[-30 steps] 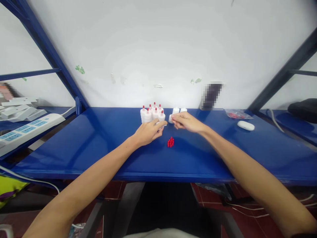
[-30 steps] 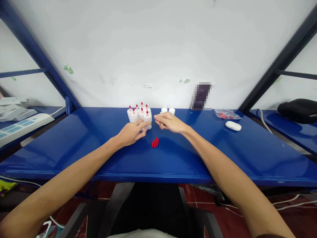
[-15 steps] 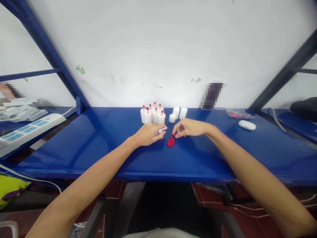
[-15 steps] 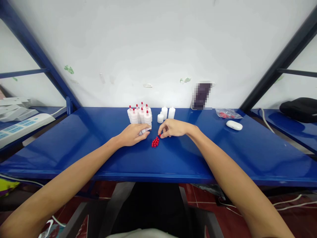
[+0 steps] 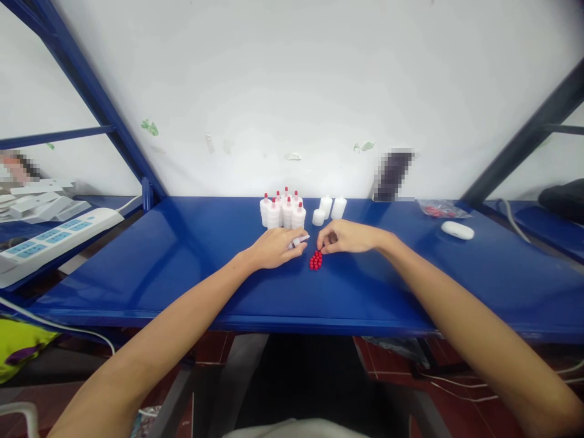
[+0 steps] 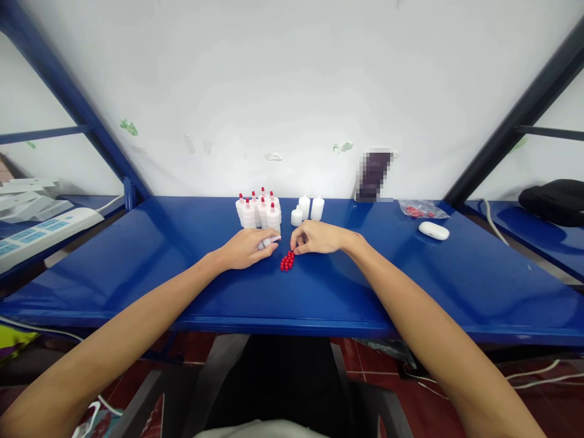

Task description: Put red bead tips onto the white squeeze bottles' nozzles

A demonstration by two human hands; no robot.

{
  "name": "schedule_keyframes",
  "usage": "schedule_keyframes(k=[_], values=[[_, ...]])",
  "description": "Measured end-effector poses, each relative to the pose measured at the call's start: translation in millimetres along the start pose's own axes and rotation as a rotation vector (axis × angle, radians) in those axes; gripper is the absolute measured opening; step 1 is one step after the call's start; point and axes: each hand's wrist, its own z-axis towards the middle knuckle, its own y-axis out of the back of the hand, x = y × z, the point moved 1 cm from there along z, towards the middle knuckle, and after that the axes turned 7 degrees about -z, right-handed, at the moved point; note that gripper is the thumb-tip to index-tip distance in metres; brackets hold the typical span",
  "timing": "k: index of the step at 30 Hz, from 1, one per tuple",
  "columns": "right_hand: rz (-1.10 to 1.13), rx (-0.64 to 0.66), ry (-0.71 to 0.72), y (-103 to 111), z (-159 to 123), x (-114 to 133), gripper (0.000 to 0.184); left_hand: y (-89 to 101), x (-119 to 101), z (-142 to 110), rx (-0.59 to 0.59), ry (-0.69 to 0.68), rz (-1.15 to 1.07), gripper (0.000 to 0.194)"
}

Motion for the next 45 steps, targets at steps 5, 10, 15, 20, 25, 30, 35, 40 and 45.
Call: schedule_keyframes(k=[5, 10, 15, 20, 25, 30, 35, 40, 45], values=[[0.081, -0.103, 0.02, -1, 0, 6, 0.022, -0.9, -5, 0, 0.023, 0.032, -0.049, 0.038], [0.342, -0.232, 0.041, -10, 8, 17, 0.029, 2.4, -7, 0, -0.033, 0.088, -0.147, 0.047], [0.429, -0.697, -0.09, -4, 13, 1, 0.022, 1.9, -3, 0, -0.169, 0.128, -0.194, 0.054], [0.144, -1.008, -0.364, 10, 14, -18, 0.019, 0.8, -6, 3, -0.113, 0.057, -0.199, 0.026], [0.118, -0.924, -0.421, 10, 24, -22, 0.022, 2.9, -11, 5, -0.077, -0.023, -0.262, 0.025], [0.067, -0.862, -0.388, 5, 32, -26, 0.025, 3.8, -11, 3, -0.079, -0.075, -0.261, 0.029], [0.067, -0.874, -0.304, 1, 29, -20, 0.034, 3.5, -12, 4, -0.124, -0.091, -0.252, 0.034], [0.227, -0.589, -0.084, -10, 23, 9, 0.04, 1.7, -7, 4, -0.204, -0.003, -0.26, 0.026], [0.355, -0.531, 0.049, -16, 23, 24, 0.042, -1.4, -2, 4, -0.209, 0.017, -0.252, 0.027]])
